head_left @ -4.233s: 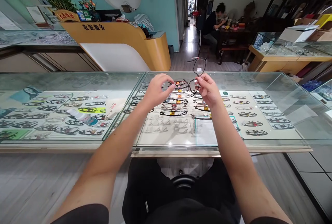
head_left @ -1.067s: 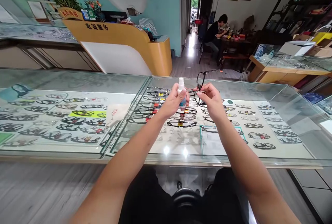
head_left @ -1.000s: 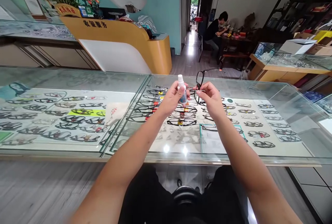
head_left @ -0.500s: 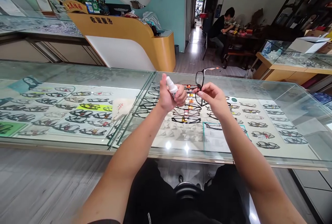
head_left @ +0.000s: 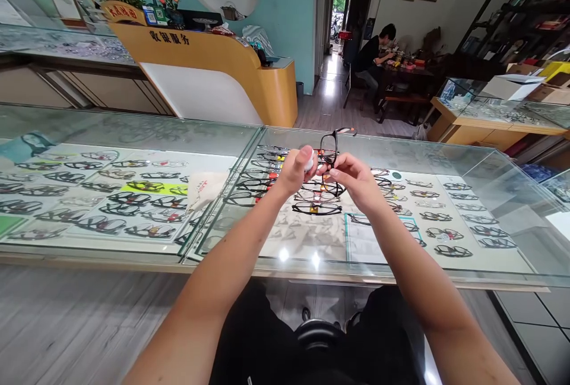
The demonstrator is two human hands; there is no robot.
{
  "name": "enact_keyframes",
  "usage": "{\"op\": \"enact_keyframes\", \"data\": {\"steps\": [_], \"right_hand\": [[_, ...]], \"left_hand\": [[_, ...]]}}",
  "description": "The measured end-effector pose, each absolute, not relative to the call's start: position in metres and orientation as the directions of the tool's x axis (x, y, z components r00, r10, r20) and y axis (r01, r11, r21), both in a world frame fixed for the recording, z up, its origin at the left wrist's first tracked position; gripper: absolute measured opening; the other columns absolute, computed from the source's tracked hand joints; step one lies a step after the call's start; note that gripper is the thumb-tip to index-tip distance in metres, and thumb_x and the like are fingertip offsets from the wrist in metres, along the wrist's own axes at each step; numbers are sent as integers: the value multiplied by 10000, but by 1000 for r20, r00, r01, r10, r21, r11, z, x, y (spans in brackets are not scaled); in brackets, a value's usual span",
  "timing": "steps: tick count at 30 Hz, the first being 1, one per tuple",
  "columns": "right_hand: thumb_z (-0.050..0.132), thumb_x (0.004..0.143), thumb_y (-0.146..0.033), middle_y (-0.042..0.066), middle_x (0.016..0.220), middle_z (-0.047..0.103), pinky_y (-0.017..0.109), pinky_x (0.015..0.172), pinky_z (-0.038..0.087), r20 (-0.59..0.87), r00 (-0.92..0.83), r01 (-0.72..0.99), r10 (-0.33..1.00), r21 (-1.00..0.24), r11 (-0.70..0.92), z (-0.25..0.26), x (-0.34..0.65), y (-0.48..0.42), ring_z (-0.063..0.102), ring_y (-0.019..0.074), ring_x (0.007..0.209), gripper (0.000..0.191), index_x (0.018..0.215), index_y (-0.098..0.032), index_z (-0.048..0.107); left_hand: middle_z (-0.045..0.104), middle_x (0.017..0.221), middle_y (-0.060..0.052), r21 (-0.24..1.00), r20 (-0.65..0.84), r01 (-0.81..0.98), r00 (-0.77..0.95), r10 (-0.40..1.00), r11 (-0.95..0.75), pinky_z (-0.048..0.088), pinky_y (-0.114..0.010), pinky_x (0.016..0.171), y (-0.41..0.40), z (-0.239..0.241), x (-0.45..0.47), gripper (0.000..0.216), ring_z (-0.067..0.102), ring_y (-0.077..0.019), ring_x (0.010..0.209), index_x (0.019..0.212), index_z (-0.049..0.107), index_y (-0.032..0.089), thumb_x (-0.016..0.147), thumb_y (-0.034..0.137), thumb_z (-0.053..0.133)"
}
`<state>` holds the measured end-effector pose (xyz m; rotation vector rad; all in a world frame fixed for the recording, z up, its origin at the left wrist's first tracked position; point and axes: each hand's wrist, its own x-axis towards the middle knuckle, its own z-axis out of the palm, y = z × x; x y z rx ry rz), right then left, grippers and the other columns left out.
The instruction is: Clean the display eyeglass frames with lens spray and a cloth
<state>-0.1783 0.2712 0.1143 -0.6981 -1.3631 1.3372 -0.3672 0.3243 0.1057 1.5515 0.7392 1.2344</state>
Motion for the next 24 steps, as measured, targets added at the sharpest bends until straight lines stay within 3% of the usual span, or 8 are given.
{"op": "enact_keyframes", "data": {"steps": [9, 13, 19, 24], "right_hand": [[953, 840, -552, -2, 939, 746, 344, 847, 591, 285, -311, -245, 907, -946, 214, 107, -180, 271, 680, 191, 889, 380, 913, -277, 701], [957, 839, -543, 1, 943, 764, 343, 860, 590, 278, -319, -253, 906, -946, 201, 109, -181, 270, 695, 192, 903, 382, 905, -273, 695], [972, 807, -542, 7, 979, 799, 386, 952, 636, 274, -237, -370, 932, -913, 174, 116, -174, 275, 763, 218, 989, 424, 902, -281, 651], [968, 800, -518, 24, 1034, 825, 409, 982, 661, 247, -170, -478, 954, -867, 140, 120, -168, 282, 810, 248, 1077, 466, 898, -281, 578]], "left_hand": [[428, 447, -23, 948, 318, -101, 380, 869, -303, 229, -288, 455, 321, 109, -365, 871, 336, -99, 432, 464, 497, 206, 752, 1019, 620], [455, 460, -30, 953, 302, -93, 339, 891, -287, 215, -290, 440, 322, 106, -366, 857, 350, -107, 418, 498, 570, 198, 751, 1016, 607], [378, 423, -26, 915, 376, -10, 387, 842, -404, 246, -312, 502, 319, 108, -364, 908, 342, -113, 446, 424, 442, 214, 843, 1017, 512], [423, 438, -38, 879, 366, 108, 470, 803, -465, 241, -325, 532, 314, 108, -360, 899, 347, -125, 471, 442, 459, 212, 886, 994, 469]]}}
